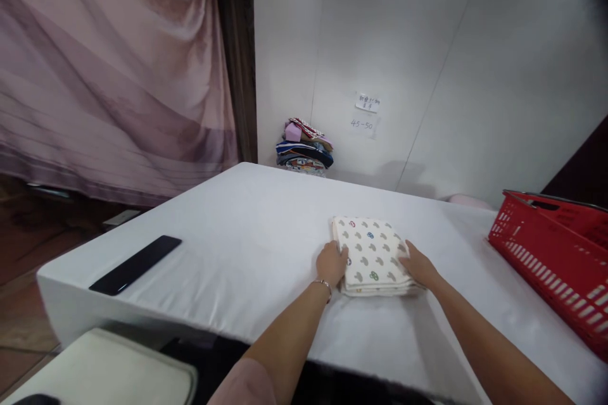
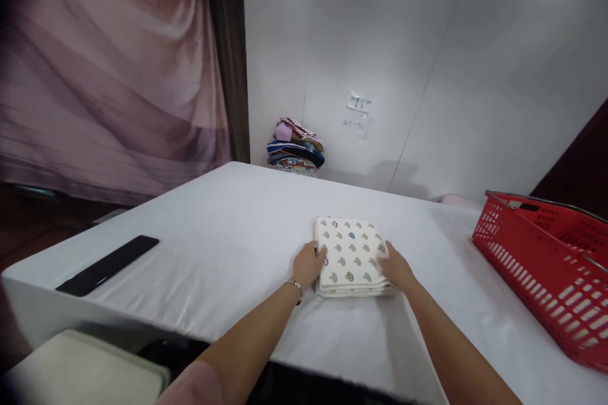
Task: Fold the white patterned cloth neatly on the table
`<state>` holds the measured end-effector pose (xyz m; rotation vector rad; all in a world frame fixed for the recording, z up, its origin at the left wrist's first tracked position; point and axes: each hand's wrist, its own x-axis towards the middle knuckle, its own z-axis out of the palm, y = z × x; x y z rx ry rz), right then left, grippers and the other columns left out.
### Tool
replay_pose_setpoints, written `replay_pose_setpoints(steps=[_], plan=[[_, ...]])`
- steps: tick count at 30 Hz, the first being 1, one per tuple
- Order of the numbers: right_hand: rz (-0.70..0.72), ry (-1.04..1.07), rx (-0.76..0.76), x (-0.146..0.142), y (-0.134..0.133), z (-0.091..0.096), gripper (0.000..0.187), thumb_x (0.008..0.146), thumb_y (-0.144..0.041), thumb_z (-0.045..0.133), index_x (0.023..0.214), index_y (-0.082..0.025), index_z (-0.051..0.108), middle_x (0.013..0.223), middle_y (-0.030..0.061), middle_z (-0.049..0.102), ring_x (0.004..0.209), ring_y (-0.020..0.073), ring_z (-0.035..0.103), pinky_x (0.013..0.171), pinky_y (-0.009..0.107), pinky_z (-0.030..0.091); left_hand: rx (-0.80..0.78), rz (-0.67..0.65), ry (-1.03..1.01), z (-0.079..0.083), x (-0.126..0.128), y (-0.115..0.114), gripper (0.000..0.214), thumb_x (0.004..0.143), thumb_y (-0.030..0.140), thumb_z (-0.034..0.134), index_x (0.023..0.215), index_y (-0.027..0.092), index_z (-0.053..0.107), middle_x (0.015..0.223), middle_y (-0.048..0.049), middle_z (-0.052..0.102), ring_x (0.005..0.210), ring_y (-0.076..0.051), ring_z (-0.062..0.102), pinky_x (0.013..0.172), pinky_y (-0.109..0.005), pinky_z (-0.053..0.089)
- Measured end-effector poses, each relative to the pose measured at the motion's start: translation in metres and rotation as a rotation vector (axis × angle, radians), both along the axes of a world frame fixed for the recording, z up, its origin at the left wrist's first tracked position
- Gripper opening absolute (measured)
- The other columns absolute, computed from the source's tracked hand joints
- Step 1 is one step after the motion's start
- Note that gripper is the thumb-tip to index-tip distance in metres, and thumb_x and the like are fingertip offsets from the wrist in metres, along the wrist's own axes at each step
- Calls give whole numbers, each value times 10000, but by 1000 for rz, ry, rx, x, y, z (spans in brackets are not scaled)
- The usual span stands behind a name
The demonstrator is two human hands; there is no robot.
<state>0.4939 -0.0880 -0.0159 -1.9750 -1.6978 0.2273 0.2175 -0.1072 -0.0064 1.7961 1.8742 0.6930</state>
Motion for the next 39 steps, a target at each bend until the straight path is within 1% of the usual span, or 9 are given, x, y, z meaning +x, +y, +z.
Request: replay_pose_setpoints(steps=[4,9,15,19,24,29,33,37,39], plan=[[167,-201,-6,-45,-13,11,559,846,-344,412,1357,-118,402,1411,122,399,1310,256,341,1083,413,263,105,37,-103,-10,-3,-6,380,884,441,370,1112,188,538,1064,-71,622,964,-187,570,812,-278,397],[412,-342,-114,-103,-42,3,574,897,-484,294,1400,-211,336,1494,57,241,1387,237,143,1101,488,132,154,25,-258,-19,-5,-8,316,846,354,470,1116,210,550,1037,-46,637,929,-167,578,811,-258,400],[421,-321,-226,-117,-52,11,592,909,-503,226,1399,-191,342,1499,65,217,1390,231,126,1102,490,110,181,35,-334,-23,-7,-6,271,830,309,491,1070,217,574,1002,-33,647,889,-160,589,799,-261,413],[531,-332,-126,-135,-61,12,614,909,-517,223,1432,-198,264,1505,58,198,1390,222,127,1113,465,114,175,43,-347,-24,-7,-7,282,837,334,492,1078,212,572,1023,-38,645,901,-161,588,814,-266,415],[606,-432,-24,-152,-76,-7,694,866,-503,385,1429,-117,263,1489,124,219,1378,258,175,1117,461,145,180,52,-376,-25,-8,-6,294,833,339,499,1078,194,574,1003,-47,652,899,-165,592,809,-266,422],[685,-434,53,-143,-100,-15,662,852,-379,450,1438,-153,241,1498,105,191,1381,254,163,1114,473,172,199,36,-377,-26,-9,-4,270,822,303,504,1059,199,583,1002,-46,654,892,-162,596,812,-271,423],[749,-344,78,-111,-110,-9,597,883,-364,419,1435,-219,246,1470,72,291,1357,217,250,1117,471,178,188,18,-379,-27,-11,-2,267,825,312,506,1055,205,587,1000,-51,656,888,-170,602,802,-281,434],[398,-186,183,-52,-107,-6,456,887,-347,405,1323,-224,459,1363,81,471,1301,252,363,1079,535,233,219,22,-377,-26,-13,1,353,819,361,515,1129,194,549,1085,-78,618,908,-188,594,812,-318,452],[220,-87,235,-22,-107,-9,431,857,-350,430,1251,-211,536,1306,88,531,1259,256,423,1057,508,298,315,-1,-359,-24,-12,-1,374,815,370,522,1142,189,539,1127,-89,592,981,-207,568,861,-350,444]])
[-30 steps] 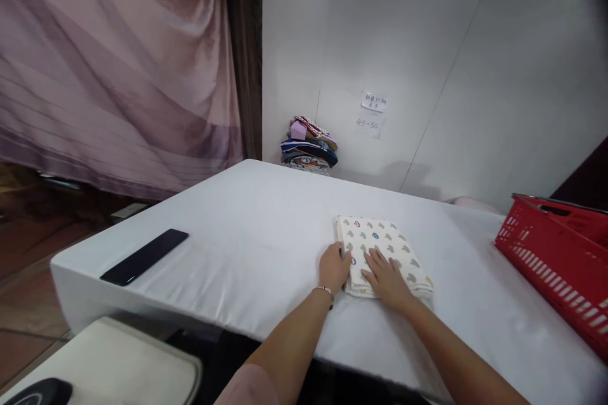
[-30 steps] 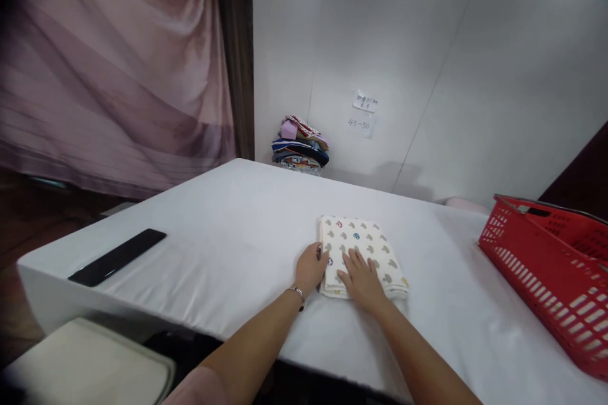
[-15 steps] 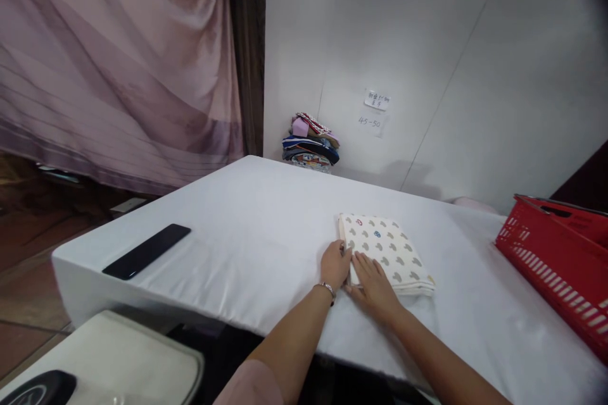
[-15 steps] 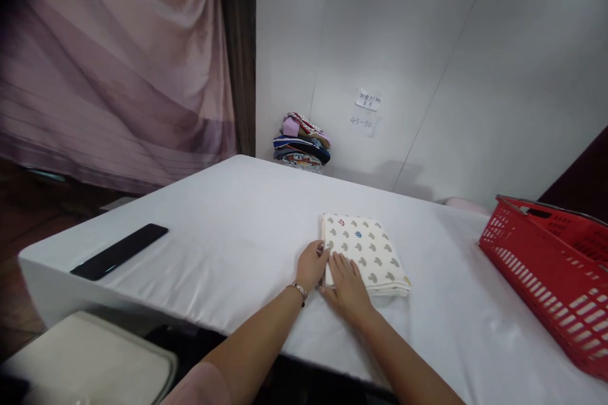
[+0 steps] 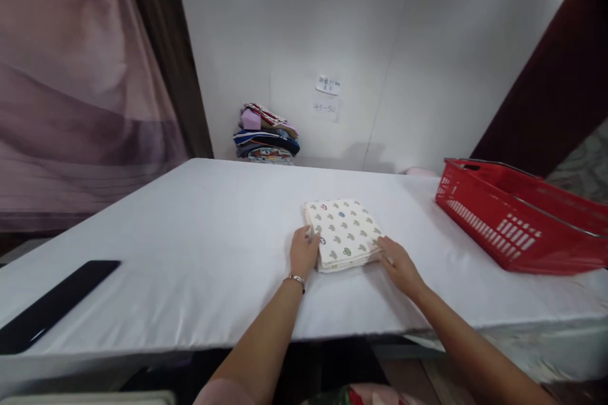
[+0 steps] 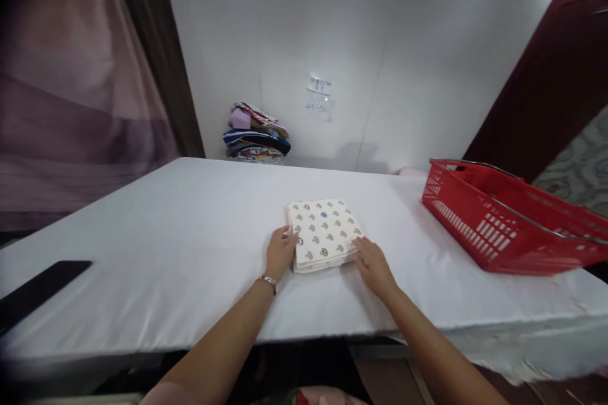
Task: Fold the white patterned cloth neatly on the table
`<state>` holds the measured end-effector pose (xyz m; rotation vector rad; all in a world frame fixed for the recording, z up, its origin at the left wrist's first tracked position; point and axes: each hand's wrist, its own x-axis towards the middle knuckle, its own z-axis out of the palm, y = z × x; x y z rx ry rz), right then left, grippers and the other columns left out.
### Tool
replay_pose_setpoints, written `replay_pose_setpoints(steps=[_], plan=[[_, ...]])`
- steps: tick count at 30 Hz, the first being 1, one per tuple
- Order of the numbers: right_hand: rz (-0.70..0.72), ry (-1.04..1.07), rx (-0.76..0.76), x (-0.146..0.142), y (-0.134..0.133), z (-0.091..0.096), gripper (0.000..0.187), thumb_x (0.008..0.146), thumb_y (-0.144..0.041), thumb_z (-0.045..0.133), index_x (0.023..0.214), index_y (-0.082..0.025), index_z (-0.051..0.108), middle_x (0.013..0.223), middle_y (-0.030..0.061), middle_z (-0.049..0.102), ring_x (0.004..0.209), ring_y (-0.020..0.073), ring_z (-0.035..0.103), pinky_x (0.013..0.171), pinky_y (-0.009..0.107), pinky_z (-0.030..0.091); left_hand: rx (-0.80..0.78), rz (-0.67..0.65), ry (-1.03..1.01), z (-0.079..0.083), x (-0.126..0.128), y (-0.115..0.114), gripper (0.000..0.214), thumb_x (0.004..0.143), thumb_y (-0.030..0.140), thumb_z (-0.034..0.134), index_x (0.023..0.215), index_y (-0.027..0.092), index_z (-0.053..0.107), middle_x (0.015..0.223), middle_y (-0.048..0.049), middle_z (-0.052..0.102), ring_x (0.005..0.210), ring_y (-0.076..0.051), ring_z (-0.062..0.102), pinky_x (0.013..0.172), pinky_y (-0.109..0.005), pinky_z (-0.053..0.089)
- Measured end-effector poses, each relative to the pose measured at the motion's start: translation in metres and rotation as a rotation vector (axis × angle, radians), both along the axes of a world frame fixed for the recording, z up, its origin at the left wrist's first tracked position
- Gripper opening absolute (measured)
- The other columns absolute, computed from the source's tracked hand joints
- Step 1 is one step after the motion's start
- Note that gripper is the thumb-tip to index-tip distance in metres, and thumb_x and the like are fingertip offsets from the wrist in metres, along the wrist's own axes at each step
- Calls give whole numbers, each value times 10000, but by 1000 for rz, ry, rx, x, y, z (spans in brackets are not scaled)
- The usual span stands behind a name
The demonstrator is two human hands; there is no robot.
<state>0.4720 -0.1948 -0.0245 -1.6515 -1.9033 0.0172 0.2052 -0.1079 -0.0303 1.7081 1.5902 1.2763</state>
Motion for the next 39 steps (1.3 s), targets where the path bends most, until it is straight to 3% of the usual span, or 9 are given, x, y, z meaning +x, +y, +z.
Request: replay_pose_setpoints(steps=[4,8,12,16,22,29,35,39], plan=[[-170,214,-45,35,-9,-10,458,794,-344,464,1217,-197,564,1256,78,572,1185,236,500,1024,437,376,311,-138,144,7,3,-17,331,815,345,538,1115,209,566,1190,-79,565,1150,-232,470,990,-414,353],[-202,348,-112,36,-11,-17,499,770,-355,501,1249,-221,536,1289,54,549,1189,222,495,1013,405,387,443,-359,331,9,4,-39,252,818,343,544,1034,235,616,1167,-64,586,1139,-236,475,986,-434,333],[-217,435,-138,27,0,-15,562,756,-388,538,1286,-204,501,1259,63,573,1093,231,560,945,401,437,420,-436,415,8,1,-46,189,796,315,566,950,239,645,1084,-55,621,1082,-233,507,960,-427,346],[-224,434,-148,22,13,-11,539,745,-369,544,1259,-205,532,1137,50,644,924,206,616,861,366,480,370,-411,436,10,-2,-48,191,788,271,561,962,251,641,1076,-44,619,1078,-219,510,953,-399,355],[-237,482,-131,24,19,-8,487,729,-319,516,1194,-193,589,1049,44,676,862,196,612,824,362,485,316,-395,429,15,-5,-50,165,803,254,539,930,261,645,1046,-34,628,1053,-210,520,931,-382,373],[-252,444,-103,22,21,-8,453,758,-323,469,1174,-200,599,1057,39,672,878,194,612,847,360,473,335,-406,454,16,-6,-50,154,854,244,489,946,235,613,1035,-25,633,1040,-192,518,920,-373,355],[-222,348,-52,30,21,-21,365,780,-294,426,1043,-210,665,1025,38,672,955,202,597,869,360,463,358,-425,521,19,-10,-51,170,863,167,444,933,222,588,1023,-34,633,1018,-185,529,915,-371,346],[-202,310,-90,37,19,-26,381,790,-309,415,1071,-217,656,1039,43,664,975,211,596,874,370,469,358,-442,536,19,-12,-54,180,841,138,449,936,226,574,1031,-38,623,1031,-188,524,922,-373,342]])
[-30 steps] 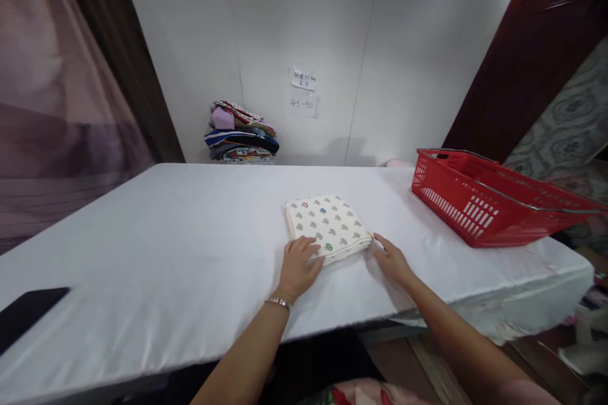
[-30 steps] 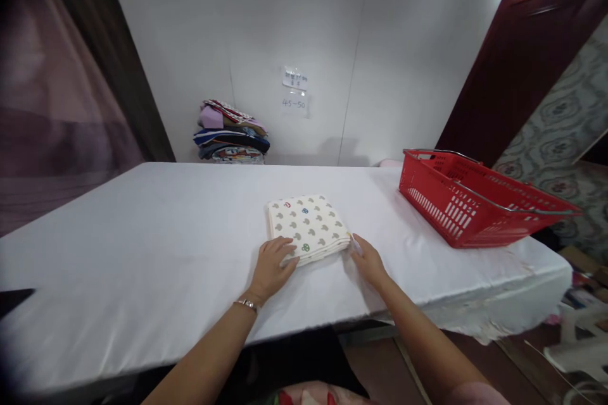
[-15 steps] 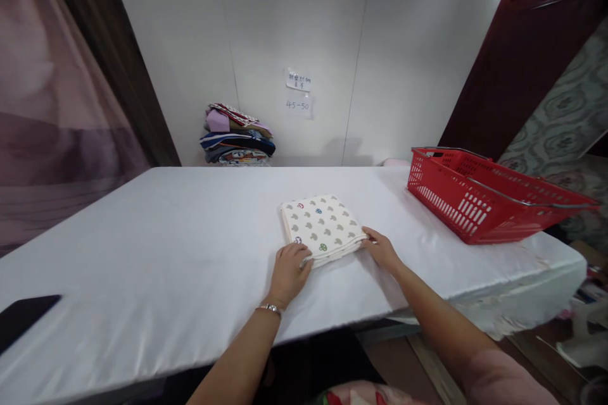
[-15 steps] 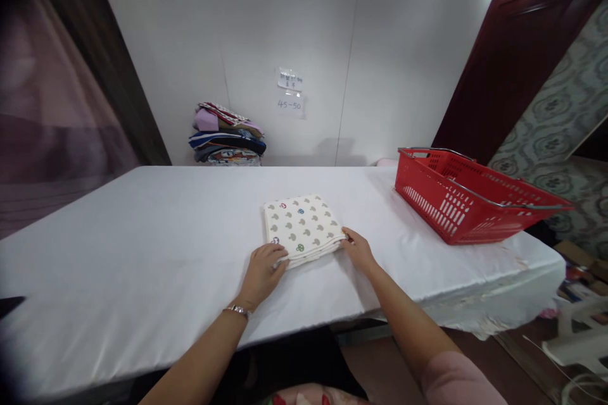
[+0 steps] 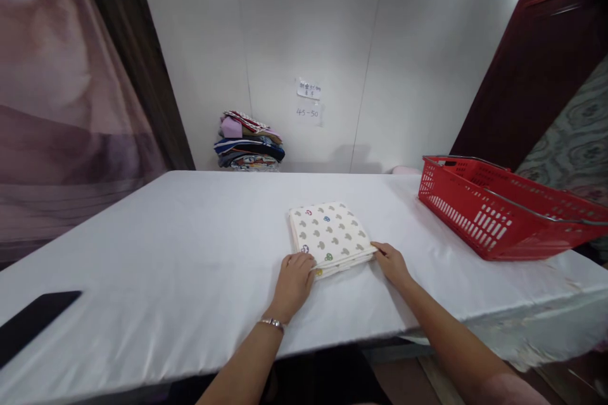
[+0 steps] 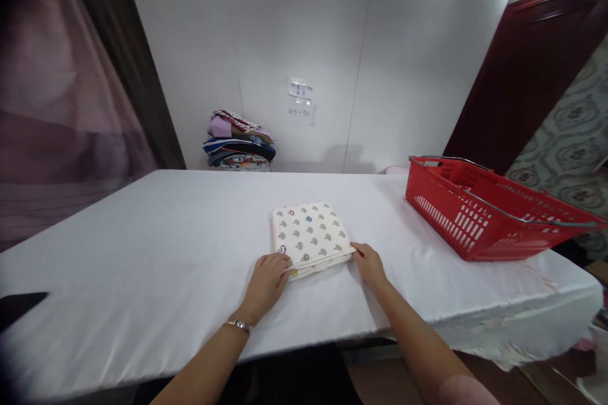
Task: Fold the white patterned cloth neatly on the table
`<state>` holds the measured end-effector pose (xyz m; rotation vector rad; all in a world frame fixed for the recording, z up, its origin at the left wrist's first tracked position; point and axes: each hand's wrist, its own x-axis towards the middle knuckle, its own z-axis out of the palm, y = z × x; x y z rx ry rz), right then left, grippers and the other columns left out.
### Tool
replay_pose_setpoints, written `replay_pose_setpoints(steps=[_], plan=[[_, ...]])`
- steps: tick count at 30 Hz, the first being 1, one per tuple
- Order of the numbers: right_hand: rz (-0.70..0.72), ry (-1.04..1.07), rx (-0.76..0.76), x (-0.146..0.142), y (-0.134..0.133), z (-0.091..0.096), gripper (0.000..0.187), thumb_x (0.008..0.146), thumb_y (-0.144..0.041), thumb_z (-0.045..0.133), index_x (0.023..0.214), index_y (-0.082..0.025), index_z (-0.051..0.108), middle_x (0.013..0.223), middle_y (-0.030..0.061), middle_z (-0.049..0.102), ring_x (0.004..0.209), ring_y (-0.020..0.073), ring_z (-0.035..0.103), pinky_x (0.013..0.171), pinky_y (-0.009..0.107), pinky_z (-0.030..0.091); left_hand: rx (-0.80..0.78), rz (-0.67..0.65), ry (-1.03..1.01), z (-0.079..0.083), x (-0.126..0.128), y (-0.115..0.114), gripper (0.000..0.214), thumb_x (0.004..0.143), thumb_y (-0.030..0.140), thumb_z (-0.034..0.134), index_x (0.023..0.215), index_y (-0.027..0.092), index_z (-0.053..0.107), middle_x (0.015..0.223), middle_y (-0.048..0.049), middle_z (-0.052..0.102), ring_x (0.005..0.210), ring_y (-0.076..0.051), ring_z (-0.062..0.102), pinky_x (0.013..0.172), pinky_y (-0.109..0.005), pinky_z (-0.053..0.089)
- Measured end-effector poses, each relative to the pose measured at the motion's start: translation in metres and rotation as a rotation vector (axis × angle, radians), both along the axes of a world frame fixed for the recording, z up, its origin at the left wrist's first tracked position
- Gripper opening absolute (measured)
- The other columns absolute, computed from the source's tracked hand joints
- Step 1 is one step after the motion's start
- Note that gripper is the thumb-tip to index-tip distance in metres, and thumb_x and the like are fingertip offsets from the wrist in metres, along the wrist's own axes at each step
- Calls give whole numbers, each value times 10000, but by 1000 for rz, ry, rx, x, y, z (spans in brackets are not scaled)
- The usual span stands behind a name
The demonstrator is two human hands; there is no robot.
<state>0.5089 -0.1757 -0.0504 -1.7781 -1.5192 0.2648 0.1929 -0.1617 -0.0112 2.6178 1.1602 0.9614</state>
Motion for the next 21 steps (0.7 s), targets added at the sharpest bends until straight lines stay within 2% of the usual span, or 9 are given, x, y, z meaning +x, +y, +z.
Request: replay_pose_setpoints(steps=[4,8,10,14,19,21], plan=[[57,-110,41,-6,0,12,416,794,-289,420,1159,-230,610,1208,57,587,1124,230,525,968,421,417,3,-11,-25,-1,-1,-1,159,826,150,471,931,224,565,1025,-37,617,1037,-190,516,924,-372,346],[174,-261,143,-31,5,36,494,858,-320,390,1341,-230,439,1428,55,382,1329,232,304,1068,441,299,-9,-10,-48,0,0,-3,107,843,224,491,909,225,576,1005,-41,617,1027,-195,514,921,-377,350],[228,-370,84,-43,9,42,534,894,-392,364,1398,-219,342,1472,60,303,1372,233,203,1091,461,240,-23,-11,-51,2,-1,-5,115,861,250,475,890,223,584,1000,-39,620,1023,-190,514,923,-376,345],[279,-525,-183,-52,11,34,566,917,-474,304,1406,-190,323,1473,85,291,1374,232,195,1095,476,195,-58,-8,-46,8,-1,-8,234,908,238,382,816,217,596,959,-25,628,974,-170,524,912,-368,341],[283,-556,-232,-48,10,23,575,921,-502,271,1404,-196,327,1485,73,259,1380,219,174,1100,458,181,-99,97,24,23,15,6,338,912,306,370,718,195,624,784,-65,629,856,-199,548,889,-403,358],[280,-554,-247,-47,10,25,572,917,-502,278,1402,-203,331,1483,72,260,1379,220,178,1097,464,185,-93,106,37,27,24,17,289,893,304,404,783,192,646,882,-88,648,946,-222,546,940,-425,337]])
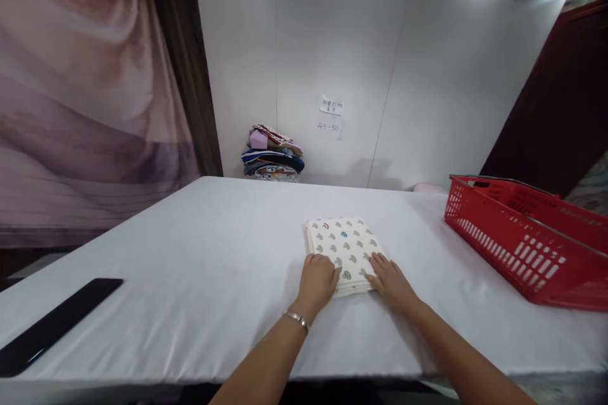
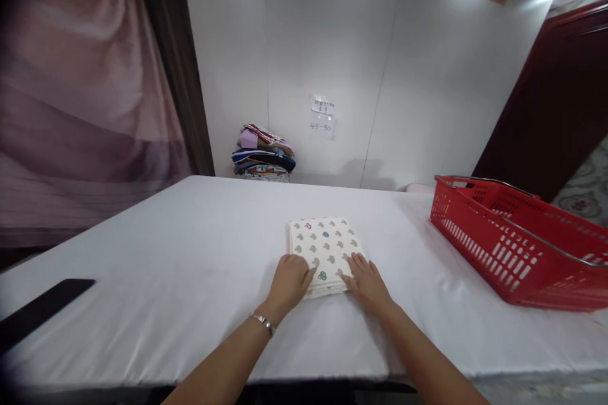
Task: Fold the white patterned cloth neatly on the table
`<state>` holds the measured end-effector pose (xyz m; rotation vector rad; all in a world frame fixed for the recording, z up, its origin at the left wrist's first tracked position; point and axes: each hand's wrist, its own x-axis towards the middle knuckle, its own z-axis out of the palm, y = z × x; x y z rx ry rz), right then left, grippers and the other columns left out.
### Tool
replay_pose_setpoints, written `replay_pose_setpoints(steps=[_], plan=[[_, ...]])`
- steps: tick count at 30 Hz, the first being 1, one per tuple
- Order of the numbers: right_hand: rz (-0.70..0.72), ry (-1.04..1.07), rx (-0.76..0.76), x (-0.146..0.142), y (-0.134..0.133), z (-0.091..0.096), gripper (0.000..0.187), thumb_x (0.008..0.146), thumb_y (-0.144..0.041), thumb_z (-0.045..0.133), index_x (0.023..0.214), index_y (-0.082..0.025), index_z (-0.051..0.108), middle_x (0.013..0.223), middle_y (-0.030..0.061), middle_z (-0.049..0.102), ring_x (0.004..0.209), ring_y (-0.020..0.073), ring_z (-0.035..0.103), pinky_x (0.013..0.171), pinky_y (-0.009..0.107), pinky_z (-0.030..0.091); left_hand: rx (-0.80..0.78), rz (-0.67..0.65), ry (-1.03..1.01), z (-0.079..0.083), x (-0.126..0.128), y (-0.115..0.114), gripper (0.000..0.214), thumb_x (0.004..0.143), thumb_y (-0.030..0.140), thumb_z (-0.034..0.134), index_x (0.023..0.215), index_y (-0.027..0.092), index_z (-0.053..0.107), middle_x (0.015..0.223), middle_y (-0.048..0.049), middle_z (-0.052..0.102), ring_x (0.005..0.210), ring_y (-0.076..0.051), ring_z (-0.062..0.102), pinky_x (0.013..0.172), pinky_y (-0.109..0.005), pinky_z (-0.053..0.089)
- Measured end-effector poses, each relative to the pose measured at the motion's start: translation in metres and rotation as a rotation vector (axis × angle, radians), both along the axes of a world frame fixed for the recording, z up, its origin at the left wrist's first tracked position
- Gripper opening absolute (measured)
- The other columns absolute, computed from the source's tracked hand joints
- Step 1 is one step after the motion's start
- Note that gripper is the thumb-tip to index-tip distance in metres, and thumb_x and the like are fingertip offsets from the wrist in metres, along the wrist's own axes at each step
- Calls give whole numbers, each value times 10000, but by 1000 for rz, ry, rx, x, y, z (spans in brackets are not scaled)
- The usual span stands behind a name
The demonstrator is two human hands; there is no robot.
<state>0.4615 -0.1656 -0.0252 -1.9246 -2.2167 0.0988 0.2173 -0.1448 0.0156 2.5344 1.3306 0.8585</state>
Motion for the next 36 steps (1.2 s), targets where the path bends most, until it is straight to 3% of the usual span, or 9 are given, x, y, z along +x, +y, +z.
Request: replay_pose_setpoints(steps=[2,5,12,17,21,24,26,30,36], plan=[[-6,6,-21,0,2,5,566,911,-511,290,1384,-211,367,1468,76,298,1372,231,204,1090,482,189,-10,-5,-5,-3,7,9,231,856,281,459,984,205,637,1143,-92,606,1146,-243,468,1023,-444,277],[-11,32,-18,-4,12,16,547,913,-519,270,1340,-221,438,1438,76,361,1360,242,240,1089,504,175,-130,67,-3,-18,12,16,401,836,284,467,1231,232,518,1405,-65,412,1333,-257,273,1078,-491,202],[62,88,113,-41,83,42,581,917,-499,274,1381,-161,363,1483,104,264,1382,234,167,1096,446,184,-206,109,12,-34,9,13,456,880,331,356,1320,245,437,1467,-38,314,1378,-241,185,1088,-537,167],[4,-25,60,-40,121,21,560,914,-456,322,1366,-130,372,1465,139,297,1369,262,204,1080,448,203,-218,107,23,-30,6,8,455,883,325,348,1322,251,441,1461,-41,326,1375,-241,198,1097,-540,144],[3,-97,82,-32,125,-1,504,923,-410,321,1341,-141,407,1443,145,339,1351,263,251,1067,456,218,-249,119,68,-16,10,13,417,871,325,375,1257,245,509,1408,-62,414,1344,-260,274,1088,-566,134],[-9,-122,86,-34,124,-5,508,925,-408,313,1351,-143,390,1450,147,324,1356,258,239,1062,466,222,-196,166,92,1,22,37,380,881,357,365,1175,230,570,1334,-82,500,1299,-266,347,1084,-564,140],[-28,-137,66,-36,124,-4,527,925,-419,300,1365,-138,375,1460,141,304,1362,255,223,1069,458,211,-88,189,89,7,30,59,444,892,385,343,1260,195,504,1426,-85,384,1353,-248,247,1108,-515,118],[-24,-143,48,-36,122,0,536,928,-424,280,1382,-151,358,1468,124,295,1366,245,212,1078,442,201,-203,301,156,-7,34,93,536,883,392,341,1362,156,389,1474,-89,291,1377,-254,181,1100,-512,160],[-3,-96,34,-35,121,1,534,924,-424,291,1389,-169,345,1471,117,291,1368,238,206,1082,449,191,-285,315,112,-26,25,96,538,894,389,291,1393,194,340,1507,-31,200,1395,-226,114,1094,-514,174]])
